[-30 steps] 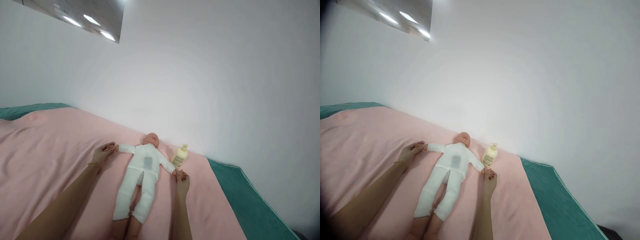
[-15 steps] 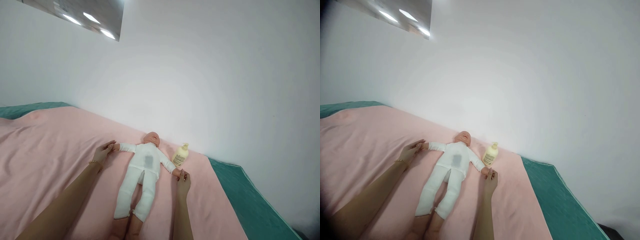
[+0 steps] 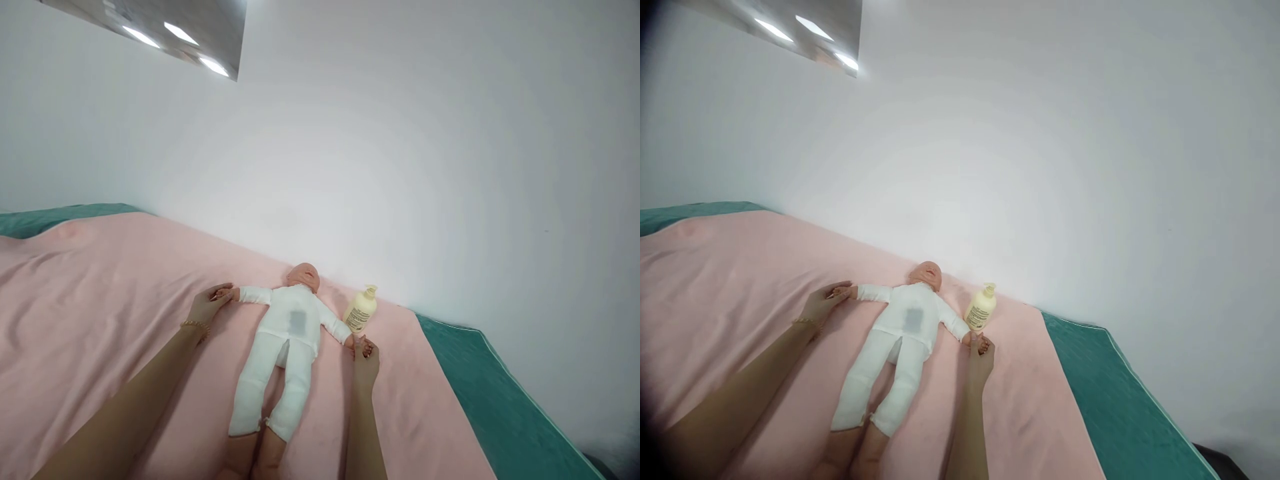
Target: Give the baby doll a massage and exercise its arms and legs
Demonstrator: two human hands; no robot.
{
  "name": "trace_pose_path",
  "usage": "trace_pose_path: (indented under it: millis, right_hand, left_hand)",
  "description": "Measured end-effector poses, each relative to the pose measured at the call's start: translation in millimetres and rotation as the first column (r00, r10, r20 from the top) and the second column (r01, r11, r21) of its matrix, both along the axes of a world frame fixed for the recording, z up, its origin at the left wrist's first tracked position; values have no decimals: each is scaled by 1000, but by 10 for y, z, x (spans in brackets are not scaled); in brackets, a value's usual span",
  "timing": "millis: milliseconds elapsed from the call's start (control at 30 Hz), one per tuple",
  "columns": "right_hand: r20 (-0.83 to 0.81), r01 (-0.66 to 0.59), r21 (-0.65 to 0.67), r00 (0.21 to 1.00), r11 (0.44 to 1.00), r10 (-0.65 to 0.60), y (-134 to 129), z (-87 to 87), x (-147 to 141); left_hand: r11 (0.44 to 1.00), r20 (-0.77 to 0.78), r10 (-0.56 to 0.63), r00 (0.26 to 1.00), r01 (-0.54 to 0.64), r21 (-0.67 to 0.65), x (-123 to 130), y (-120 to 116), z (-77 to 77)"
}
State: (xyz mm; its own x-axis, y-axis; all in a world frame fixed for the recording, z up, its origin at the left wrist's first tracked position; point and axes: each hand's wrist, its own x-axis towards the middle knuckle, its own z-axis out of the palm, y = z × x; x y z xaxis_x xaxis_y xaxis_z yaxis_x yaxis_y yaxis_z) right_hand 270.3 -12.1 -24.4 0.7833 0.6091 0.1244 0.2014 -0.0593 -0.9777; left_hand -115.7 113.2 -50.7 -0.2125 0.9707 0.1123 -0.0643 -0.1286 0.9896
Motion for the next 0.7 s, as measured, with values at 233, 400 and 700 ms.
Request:
trace_pose_path:
  millis: [233,400,700]
  right_hand:
    - [45,-21,-20,999,1000,22,-24,17,-43]
    - [96,-10,-42,995,999,14,-46,30,-45]
    - [-29,-10,67,999,998,12,9,-60,45]
  left_hand:
    - [1000,-10,1,1000,-1,-30,27,-62,71]
    - [999,49,-17,999,19,-34,15,-69,51]
    - [999,274,-42,961,48,-13,9,3,-47]
